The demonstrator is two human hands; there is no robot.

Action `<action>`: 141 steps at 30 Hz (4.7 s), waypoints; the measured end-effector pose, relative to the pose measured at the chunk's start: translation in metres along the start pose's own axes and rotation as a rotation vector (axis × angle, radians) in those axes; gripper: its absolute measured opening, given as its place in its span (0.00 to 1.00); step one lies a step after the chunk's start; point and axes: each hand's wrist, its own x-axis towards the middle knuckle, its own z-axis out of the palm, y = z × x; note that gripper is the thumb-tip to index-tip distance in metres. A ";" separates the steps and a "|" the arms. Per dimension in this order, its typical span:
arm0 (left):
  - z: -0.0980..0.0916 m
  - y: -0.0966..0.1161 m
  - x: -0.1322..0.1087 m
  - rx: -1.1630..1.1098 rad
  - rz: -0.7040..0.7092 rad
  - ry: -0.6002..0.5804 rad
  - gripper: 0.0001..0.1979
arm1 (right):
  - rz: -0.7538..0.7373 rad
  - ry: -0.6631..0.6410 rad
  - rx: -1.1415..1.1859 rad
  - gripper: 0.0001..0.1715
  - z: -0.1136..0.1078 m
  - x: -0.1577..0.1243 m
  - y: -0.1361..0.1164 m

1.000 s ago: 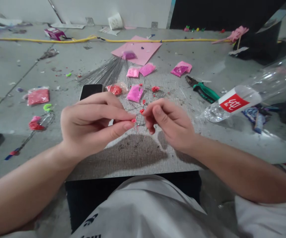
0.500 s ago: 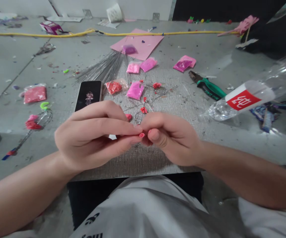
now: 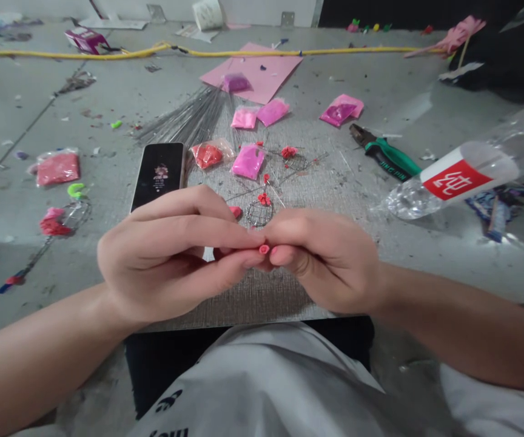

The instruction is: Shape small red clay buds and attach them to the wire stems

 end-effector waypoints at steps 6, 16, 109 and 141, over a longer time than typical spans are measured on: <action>-0.002 -0.001 0.001 0.044 0.033 -0.007 0.11 | 0.021 -0.007 -0.032 0.06 -0.002 0.000 -0.002; -0.004 0.003 0.001 0.067 0.016 -0.038 0.11 | -0.019 -0.020 -0.137 0.06 -0.003 0.001 -0.006; 0.010 -0.005 -0.008 -0.769 -0.434 -0.080 0.11 | -0.010 0.051 -0.266 0.11 -0.002 0.003 -0.013; 0.000 -0.005 -0.001 -0.572 -0.307 -0.183 0.11 | -0.082 0.091 -0.326 0.12 0.002 0.002 -0.012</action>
